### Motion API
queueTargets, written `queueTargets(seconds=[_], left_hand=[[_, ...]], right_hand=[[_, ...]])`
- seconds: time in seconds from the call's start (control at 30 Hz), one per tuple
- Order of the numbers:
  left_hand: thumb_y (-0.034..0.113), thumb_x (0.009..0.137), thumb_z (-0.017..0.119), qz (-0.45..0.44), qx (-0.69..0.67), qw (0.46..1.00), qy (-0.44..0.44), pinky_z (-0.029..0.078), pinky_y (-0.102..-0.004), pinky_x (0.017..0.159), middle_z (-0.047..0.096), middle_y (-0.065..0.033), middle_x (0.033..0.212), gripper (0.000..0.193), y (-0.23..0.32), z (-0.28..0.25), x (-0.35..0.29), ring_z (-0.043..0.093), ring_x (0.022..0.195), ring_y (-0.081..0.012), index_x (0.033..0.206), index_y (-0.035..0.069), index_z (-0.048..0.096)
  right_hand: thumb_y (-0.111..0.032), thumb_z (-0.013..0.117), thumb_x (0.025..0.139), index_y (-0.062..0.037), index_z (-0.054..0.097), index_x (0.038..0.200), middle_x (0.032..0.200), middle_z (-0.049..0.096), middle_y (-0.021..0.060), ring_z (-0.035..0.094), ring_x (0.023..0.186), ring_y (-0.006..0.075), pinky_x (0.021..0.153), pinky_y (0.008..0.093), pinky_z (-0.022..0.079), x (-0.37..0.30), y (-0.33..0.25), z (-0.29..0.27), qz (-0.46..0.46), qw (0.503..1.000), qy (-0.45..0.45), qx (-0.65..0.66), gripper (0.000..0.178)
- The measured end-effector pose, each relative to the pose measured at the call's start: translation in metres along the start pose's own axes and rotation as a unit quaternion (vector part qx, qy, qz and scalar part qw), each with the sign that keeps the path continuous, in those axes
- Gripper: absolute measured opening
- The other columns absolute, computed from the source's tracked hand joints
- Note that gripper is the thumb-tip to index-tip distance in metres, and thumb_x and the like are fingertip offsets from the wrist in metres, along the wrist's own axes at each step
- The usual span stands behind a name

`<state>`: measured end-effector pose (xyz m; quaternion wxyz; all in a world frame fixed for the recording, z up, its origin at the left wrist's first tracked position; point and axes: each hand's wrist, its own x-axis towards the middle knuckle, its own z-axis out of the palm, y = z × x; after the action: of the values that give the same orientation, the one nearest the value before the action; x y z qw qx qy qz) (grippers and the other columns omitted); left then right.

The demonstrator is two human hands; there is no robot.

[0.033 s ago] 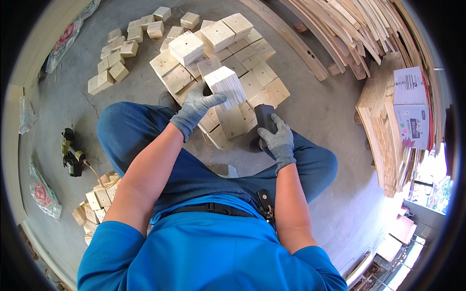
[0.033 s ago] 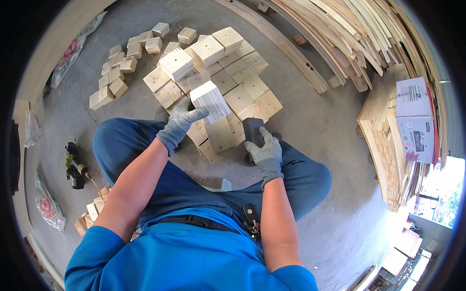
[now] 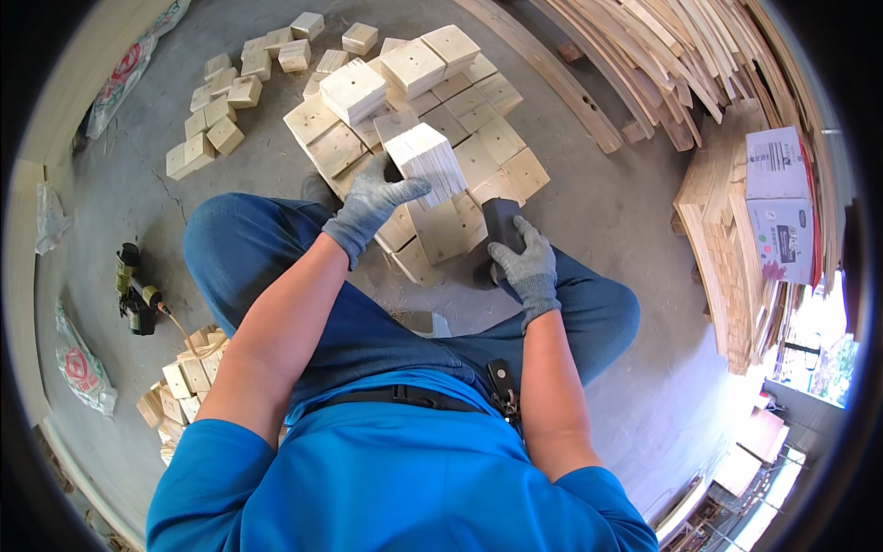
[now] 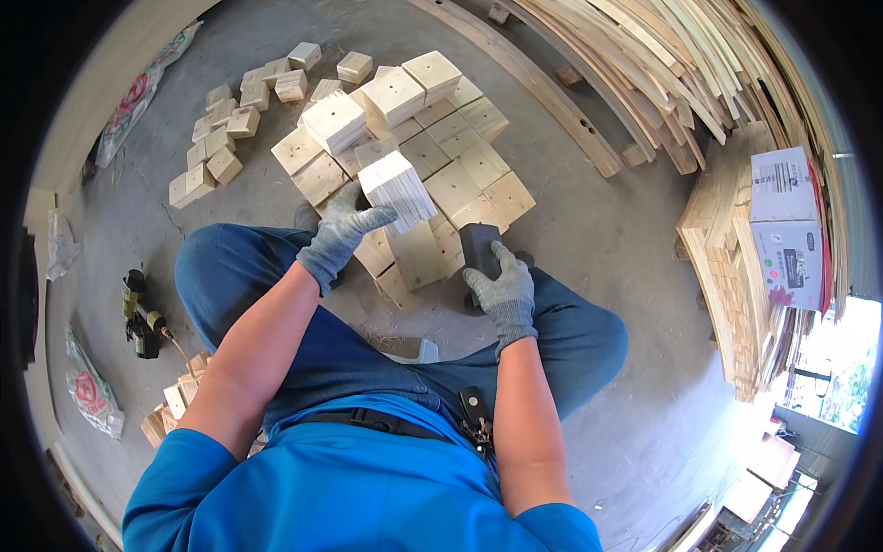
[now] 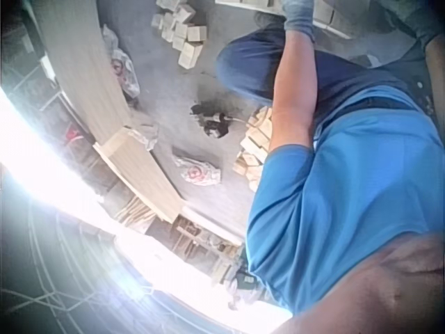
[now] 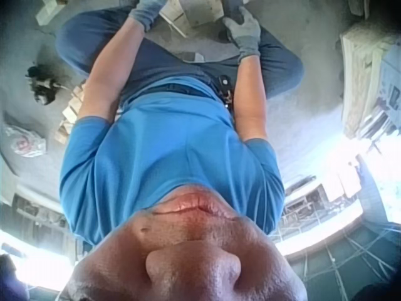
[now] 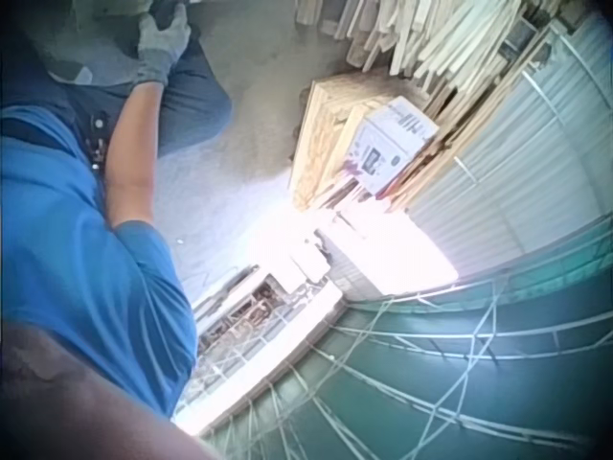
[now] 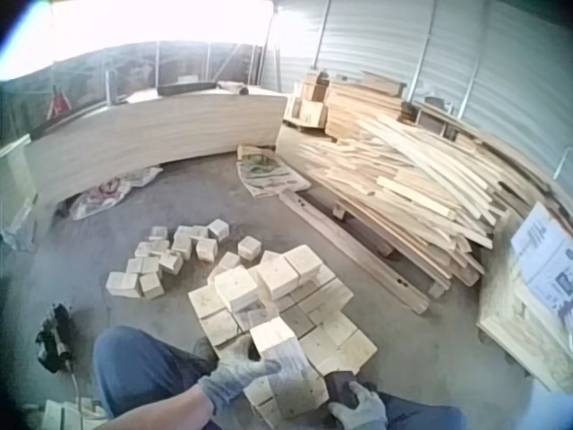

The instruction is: The person sits on the floor and sands small wooden blocks using a sanding block. They pick up each block, sand its surfaces, and place it back into a pile. The person repeats this process for multiple blocks throughout the clip.

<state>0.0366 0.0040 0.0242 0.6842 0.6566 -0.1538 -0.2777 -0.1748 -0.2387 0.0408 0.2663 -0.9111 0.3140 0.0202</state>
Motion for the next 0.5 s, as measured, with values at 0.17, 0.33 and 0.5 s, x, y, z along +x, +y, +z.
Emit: queueTargets(seconds=[0.17,0.33,0.5], left_hand=[[0.037,0.071,0.1,0.11,0.161,0.977,0.087,0.049,-0.0407,0.114,0.065,-0.0165,0.136,0.094,-0.005,0.003,0.006,0.063,0.129,-0.0309,0.145,0.002,0.055],[0.029,0.061,0.102,0.203,0.384,0.889,0.145,0.049,-0.0465,0.115,0.056,-0.0182,0.143,0.109,-0.015,0.004,0.007,0.057,0.134,-0.0373,0.152,0.008,0.045],[0.014,0.062,0.096,0.269,0.389,0.878,0.078,0.043,-0.0503,0.122,0.051,-0.0199,0.149,0.102,-0.025,0.005,0.005,0.049,0.142,-0.0449,0.151,0.011,0.045]], right_hand=[[-0.044,0.092,0.079,-0.0084,0.064,0.147,0.132,0.069,0.0243,0.068,0.121,0.0389,0.105,0.0458,0.055,0.001,0.003,0.003,0.002,1.0,0.0,0.0,0.082],[-0.044,0.092,0.079,-0.0089,0.064,0.147,0.132,0.069,0.0241,0.068,0.12,0.0389,0.105,0.0458,0.055,0.001,0.006,0.004,0.004,1.0,0.001,0.002,0.082],[-0.044,0.092,0.08,-0.0086,0.064,0.147,0.134,0.069,0.0235,0.067,0.123,0.039,0.107,0.0456,0.054,0.003,0.008,0.006,0.001,1.0,0.003,0.004,0.081]])
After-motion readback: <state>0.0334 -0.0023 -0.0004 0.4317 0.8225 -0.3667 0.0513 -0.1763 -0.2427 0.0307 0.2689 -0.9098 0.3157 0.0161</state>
